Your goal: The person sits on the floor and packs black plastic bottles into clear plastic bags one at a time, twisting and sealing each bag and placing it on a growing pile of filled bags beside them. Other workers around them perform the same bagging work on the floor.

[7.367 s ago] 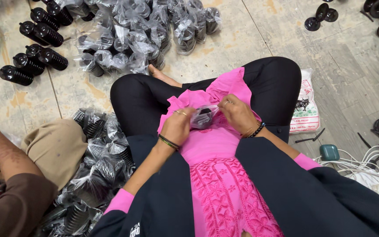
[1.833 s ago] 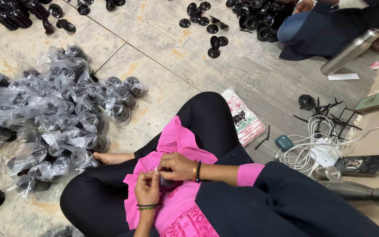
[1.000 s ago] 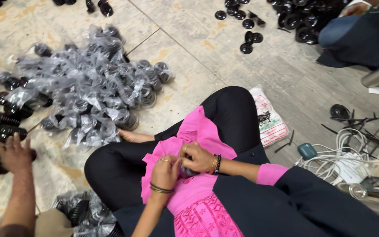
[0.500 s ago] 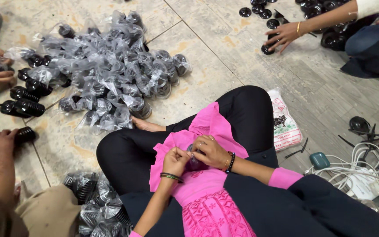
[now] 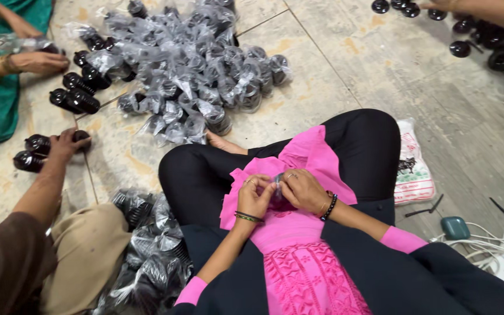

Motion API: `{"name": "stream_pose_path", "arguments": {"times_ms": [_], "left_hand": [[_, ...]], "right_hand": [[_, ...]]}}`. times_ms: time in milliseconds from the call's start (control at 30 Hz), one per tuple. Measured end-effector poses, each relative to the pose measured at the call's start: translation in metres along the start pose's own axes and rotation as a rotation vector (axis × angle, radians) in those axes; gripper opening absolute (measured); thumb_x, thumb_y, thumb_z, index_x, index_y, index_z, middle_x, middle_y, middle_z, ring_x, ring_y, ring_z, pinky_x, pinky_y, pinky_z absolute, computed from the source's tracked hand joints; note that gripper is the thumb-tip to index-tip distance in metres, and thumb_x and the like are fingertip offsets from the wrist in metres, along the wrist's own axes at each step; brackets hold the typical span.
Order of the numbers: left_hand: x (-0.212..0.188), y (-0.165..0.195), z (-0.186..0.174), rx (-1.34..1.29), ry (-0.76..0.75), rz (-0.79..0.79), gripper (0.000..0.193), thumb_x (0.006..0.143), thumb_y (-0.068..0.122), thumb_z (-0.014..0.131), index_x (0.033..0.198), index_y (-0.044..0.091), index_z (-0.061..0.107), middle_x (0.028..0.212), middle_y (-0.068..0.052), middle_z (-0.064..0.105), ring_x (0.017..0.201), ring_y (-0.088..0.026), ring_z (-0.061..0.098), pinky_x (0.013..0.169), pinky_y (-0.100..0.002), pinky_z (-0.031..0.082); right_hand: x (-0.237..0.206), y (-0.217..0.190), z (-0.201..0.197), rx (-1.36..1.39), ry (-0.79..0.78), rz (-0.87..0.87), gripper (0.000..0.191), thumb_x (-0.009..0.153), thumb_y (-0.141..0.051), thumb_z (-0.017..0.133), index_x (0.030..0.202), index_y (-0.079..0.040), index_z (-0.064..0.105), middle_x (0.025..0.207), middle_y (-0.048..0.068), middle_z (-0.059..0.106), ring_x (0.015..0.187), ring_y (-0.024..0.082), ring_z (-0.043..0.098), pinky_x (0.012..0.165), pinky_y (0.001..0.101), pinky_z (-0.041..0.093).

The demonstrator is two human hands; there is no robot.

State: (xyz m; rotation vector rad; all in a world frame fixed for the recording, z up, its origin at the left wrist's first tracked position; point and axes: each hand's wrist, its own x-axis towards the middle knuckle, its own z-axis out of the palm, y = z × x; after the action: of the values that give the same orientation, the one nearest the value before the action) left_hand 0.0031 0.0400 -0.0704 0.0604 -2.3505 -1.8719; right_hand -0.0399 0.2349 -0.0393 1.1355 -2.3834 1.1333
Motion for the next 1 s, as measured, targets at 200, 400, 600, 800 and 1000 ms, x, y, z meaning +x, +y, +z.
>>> {"name": "stream_pose_path", "arguments": {"times_ms": [200, 400, 600, 800, 1000], "left_hand": [[-0.019, 0.047, -0.069, 0.109, 0.023, 0.350, 0.014, 0.093, 0.007, 0.070, 0.085, 0.001, 0.060, 0.129, -0.020, 0.067, 0.124, -0.032, 0.062, 0.107, -0.043, 0.045], [-0.086, 0.073, -0.245, 0.532, 0.195, 0.016, 0.013, 0.093, 0.016, 0.067, 0.089, 0.005, 0.063, 0.081, -0.009, 0.069, 0.074, -0.022, 0.068, 0.069, -0.036, 0.054], [-0.103, 0.064, -0.328, 0.958, 0.415, -0.202, 0.036, 0.091, 0.027, 0.074, 0.116, 0.003, 0.066, 0.109, -0.021, 0.070, 0.102, -0.037, 0.068, 0.090, -0.047, 0.052], [0.028, 0.039, -0.238, 0.639, 0.283, 0.052, 0.029, 0.086, 0.025, 0.078, 0.103, 0.003, 0.072, 0.120, -0.019, 0.070, 0.116, -0.037, 0.066, 0.103, -0.043, 0.050], [0.062, 0.027, -0.142, 0.326, 0.003, 0.001, 0.021, 0.088, 0.019, 0.077, 0.101, 0.003, 0.070, 0.120, -0.016, 0.071, 0.111, -0.031, 0.070, 0.096, -0.037, 0.054]], "right_hand": [[0.030, -0.030, 0.014, 0.137, -0.067, 0.088, 0.014, 0.091, -0.012, 0.066, 0.087, -0.002, 0.056, 0.081, 0.015, 0.061, 0.077, 0.035, 0.061, 0.072, 0.0457, 0.048], [0.089, 0.017, 0.074, 0.393, -0.275, 0.049, 0.019, 0.095, -0.023, 0.071, 0.092, -0.005, 0.066, 0.086, 0.013, 0.070, 0.080, 0.031, 0.069, 0.070, 0.0411, 0.053], [0.153, 0.143, 0.157, 0.210, -0.315, 0.617, 0.080, 0.074, -0.041, 0.084, 0.134, 0.004, 0.055, 0.115, 0.022, 0.069, 0.103, 0.032, 0.071, 0.088, 0.0379, 0.057], [0.194, 0.153, 0.211, 0.092, -0.253, 0.706, 0.116, 0.056, -0.056, 0.092, 0.146, -0.002, 0.044, 0.141, 0.026, 0.054, 0.129, 0.038, 0.055, 0.106, 0.0434, 0.046], [0.198, 0.142, 0.237, -0.100, -0.079, 0.618, 0.108, 0.055, -0.059, 0.090, 0.143, -0.011, 0.053, 0.133, 0.020, 0.065, 0.126, 0.037, 0.061, 0.108, 0.0539, 0.039]]}}
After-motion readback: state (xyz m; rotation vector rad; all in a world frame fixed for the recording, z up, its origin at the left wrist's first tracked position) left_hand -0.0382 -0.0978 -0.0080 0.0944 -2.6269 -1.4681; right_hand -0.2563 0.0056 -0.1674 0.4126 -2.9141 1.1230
